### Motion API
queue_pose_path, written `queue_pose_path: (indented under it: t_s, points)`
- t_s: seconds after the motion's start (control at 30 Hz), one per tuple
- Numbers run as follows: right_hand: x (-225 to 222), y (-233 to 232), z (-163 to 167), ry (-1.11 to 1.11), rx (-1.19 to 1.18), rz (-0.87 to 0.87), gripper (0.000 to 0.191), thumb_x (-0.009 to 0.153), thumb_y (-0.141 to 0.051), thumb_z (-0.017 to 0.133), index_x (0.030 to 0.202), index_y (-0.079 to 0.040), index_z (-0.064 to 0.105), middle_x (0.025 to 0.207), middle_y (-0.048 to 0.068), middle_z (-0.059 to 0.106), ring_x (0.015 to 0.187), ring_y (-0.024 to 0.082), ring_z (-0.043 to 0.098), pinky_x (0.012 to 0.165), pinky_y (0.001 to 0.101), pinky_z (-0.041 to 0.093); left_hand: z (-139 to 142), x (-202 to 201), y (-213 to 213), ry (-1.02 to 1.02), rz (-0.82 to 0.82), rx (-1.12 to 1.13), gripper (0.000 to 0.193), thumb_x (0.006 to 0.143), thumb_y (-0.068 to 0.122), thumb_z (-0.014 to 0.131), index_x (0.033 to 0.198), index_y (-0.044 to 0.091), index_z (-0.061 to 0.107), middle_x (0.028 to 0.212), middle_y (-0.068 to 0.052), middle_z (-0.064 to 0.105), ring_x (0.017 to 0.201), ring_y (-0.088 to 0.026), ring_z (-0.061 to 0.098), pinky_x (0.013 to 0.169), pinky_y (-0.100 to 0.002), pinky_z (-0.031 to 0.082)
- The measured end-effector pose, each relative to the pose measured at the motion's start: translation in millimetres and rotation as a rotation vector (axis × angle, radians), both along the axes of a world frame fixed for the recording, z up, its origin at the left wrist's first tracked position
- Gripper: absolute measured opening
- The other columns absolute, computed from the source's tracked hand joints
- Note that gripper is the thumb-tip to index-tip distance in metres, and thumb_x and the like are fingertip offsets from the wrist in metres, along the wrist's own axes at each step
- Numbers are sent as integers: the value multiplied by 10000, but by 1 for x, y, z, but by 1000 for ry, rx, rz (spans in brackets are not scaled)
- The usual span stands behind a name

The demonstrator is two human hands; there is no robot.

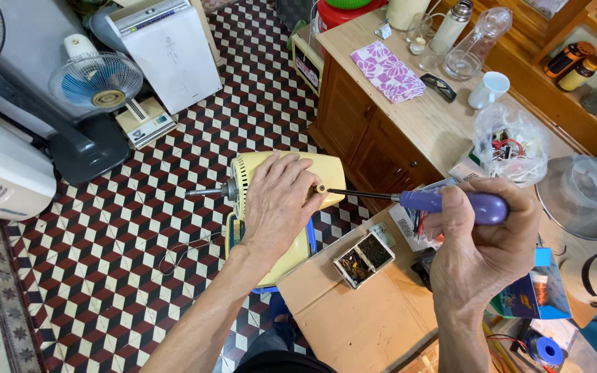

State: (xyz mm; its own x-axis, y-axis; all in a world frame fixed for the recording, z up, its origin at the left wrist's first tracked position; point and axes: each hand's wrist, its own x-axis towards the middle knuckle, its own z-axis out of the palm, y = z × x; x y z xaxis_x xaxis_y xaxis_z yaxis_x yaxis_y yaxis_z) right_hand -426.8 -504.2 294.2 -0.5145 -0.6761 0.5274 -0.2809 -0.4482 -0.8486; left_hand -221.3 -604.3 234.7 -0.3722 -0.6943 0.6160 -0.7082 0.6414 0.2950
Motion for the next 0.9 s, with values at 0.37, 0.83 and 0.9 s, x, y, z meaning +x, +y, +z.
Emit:
queue_pose_path:
  t_s: [0.37, 0.83, 0.9]
  points:
    - [1, -15, 3, 81, 49, -16, 218, 1140, 15, 691, 1203, 13, 483, 1039, 117, 672, 753, 108, 689, 657, 211, 575, -2, -2, 1, 38, -27, -53, 240, 801, 203, 825, 960, 84, 690, 1191, -75, 698, 1253, -267, 587, 1141, -447, 386]
    - [-1, -8, 47, 354, 134, 259, 349, 1009, -39, 696, 1302, -1, 513, 1093, 108, 664, 907, 138, 689, 787, 246, 622, -2, 0, -1, 52, -26, -52, 242, 797, 196, 834, 955, 70, 701, 1192, -99, 705, 1249, -269, 594, 1130, -451, 389]
    - [-9, -2, 69, 566, 223, 259, 409, 887, -43, 693, 1262, 15, 542, 1155, 125, 596, 1025, 182, 658, 894, 300, 607, -3, 0, -1, 59, -25, -59, 223, 810, 184, 833, 947, 68, 699, 1185, -102, 710, 1236, -269, 607, 1120, -450, 397]
